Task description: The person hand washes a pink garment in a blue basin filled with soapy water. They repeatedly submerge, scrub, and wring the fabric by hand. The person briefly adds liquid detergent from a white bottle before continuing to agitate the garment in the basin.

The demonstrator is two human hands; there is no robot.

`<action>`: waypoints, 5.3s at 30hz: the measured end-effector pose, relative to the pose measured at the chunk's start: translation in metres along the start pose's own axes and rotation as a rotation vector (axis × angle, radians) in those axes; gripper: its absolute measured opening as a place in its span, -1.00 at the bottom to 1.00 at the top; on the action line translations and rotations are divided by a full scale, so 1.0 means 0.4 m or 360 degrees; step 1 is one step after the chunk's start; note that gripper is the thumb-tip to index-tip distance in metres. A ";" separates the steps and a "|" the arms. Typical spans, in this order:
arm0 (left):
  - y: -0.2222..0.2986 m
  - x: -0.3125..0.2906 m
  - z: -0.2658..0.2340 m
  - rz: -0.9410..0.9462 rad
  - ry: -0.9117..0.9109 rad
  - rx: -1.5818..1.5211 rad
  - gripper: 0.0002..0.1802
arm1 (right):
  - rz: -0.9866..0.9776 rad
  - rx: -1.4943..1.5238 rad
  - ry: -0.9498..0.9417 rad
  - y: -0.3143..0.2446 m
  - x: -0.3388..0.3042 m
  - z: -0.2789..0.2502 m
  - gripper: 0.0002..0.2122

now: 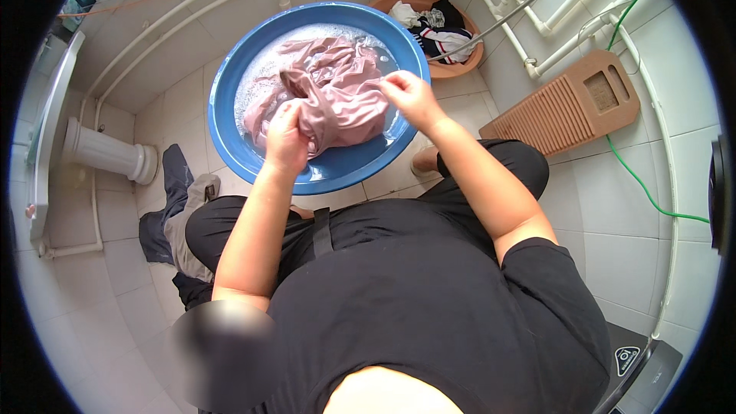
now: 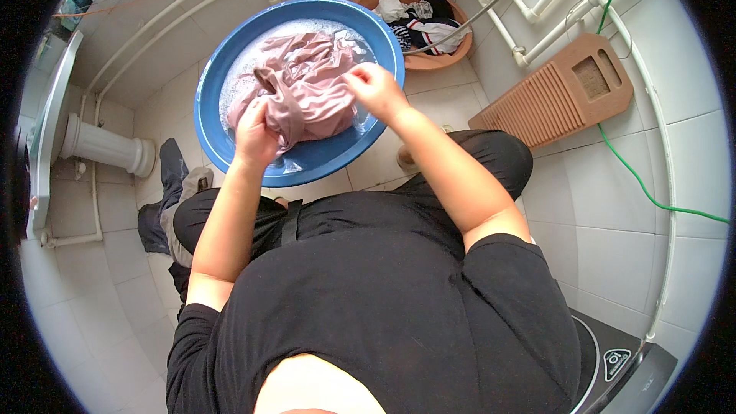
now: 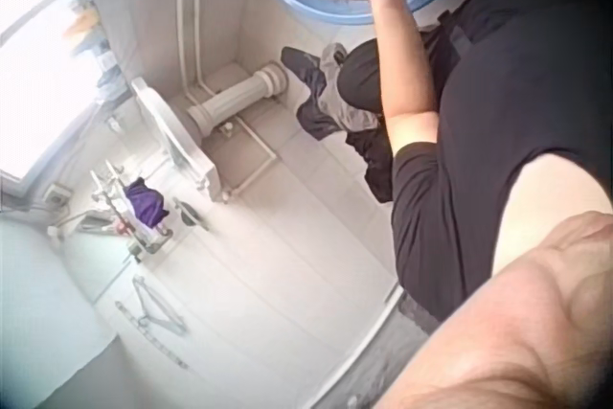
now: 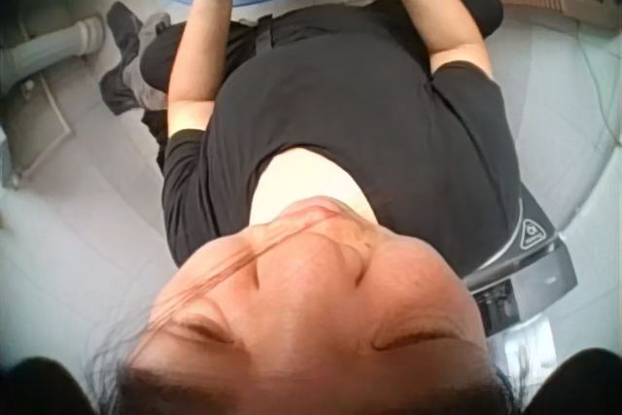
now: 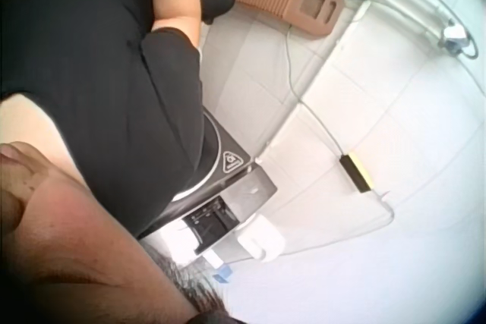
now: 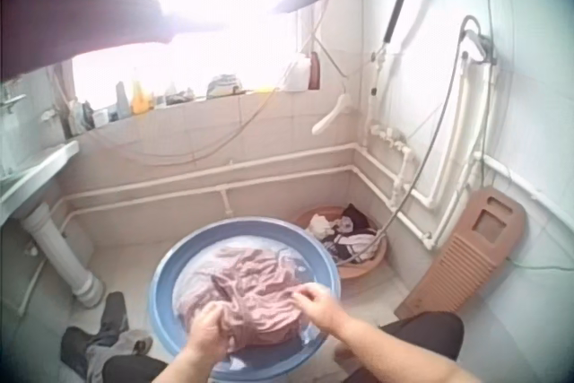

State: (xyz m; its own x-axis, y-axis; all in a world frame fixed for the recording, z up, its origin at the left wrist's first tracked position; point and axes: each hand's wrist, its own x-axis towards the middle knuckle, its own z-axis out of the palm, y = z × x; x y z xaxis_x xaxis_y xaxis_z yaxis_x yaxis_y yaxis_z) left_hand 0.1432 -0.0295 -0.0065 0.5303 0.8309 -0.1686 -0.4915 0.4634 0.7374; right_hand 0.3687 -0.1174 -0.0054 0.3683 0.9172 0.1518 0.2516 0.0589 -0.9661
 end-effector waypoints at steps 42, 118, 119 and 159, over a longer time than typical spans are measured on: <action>0.181 -0.145 -0.007 -0.0357 -0.1011 0.2518 -0.71 | 0.0728 -0.0421 -0.1183 -0.039 -0.036 -0.039 -0.85; 0.027 0.085 0.000 0.0109 0.0119 0.0234 -0.64 | 0.0187 0.0629 0.0141 -0.065 0.129 -0.062 -0.64; 0.022 0.089 0.004 0.0112 0.0036 0.0295 -0.57 | 0.0159 0.0569 0.0157 -0.069 0.128 -0.053 -0.61; -0.147 0.027 0.576 0.0092 -0.2159 0.1481 -0.62 | -0.0347 -0.3319 0.3454 -1.046 -0.949 -0.750 -0.55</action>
State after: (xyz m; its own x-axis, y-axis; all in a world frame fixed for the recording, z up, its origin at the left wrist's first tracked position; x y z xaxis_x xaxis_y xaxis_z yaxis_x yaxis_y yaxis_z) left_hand 0.3371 -0.1188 0.0989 0.9538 -0.2525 0.1626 -0.2381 -0.3058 0.9219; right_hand 0.3921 -0.6083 0.4038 -0.2757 -0.0920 0.9568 -0.1827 -0.9723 -0.1461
